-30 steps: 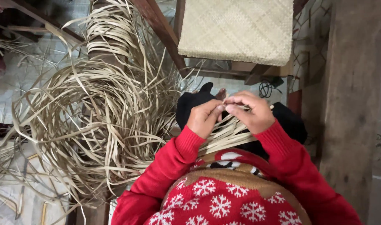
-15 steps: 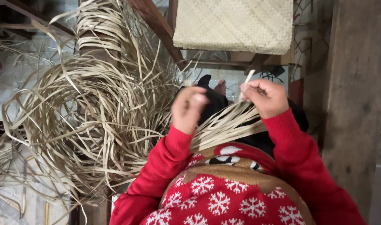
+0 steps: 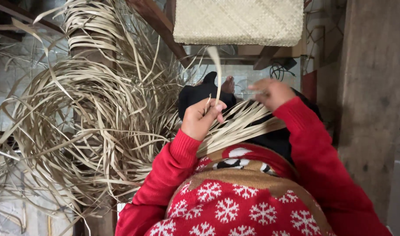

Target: Weaving long strips of natural fiber into a mat or craft item

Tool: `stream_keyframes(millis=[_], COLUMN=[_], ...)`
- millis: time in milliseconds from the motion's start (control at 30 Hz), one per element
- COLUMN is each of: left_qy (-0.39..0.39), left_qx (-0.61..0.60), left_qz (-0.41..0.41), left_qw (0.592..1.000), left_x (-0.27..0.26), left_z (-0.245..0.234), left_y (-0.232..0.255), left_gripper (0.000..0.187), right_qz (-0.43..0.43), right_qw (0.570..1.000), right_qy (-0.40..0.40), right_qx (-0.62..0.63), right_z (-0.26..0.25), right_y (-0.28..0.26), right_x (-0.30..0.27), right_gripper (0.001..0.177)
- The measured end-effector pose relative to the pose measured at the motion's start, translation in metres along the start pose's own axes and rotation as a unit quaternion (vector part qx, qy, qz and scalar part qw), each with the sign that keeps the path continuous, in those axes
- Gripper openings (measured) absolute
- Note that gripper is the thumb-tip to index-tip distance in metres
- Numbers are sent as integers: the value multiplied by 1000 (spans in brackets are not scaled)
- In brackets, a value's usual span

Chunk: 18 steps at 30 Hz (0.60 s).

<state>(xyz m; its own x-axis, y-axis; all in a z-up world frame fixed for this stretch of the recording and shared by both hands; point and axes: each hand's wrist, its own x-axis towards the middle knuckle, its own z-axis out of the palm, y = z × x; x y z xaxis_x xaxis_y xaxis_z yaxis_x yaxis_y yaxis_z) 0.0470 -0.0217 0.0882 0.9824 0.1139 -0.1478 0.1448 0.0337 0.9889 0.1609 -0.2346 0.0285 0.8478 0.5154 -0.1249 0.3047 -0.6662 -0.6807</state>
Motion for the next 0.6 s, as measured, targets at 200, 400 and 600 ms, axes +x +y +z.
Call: stream_keyframes(millis=[200, 400, 600], left_qy=[28, 68, 47], left_qx=[-13, -123, -78], left_qz=[2, -5, 6], left_qw=[1000, 990, 996], left_x=[5, 11, 14], left_z=[-6, -12, 10], left_y=[-21, -34, -19], left_gripper=[12, 14, 15], right_qz=[20, -15, -47], right_qw=[967, 991, 952], right_qy=[-140, -20, -59], right_qx=[-212, 131, 297], right_z=[21, -15, -24], right_y=[7, -9, -48], right_x=[11, 15, 8], right_gripper=[22, 15, 19])
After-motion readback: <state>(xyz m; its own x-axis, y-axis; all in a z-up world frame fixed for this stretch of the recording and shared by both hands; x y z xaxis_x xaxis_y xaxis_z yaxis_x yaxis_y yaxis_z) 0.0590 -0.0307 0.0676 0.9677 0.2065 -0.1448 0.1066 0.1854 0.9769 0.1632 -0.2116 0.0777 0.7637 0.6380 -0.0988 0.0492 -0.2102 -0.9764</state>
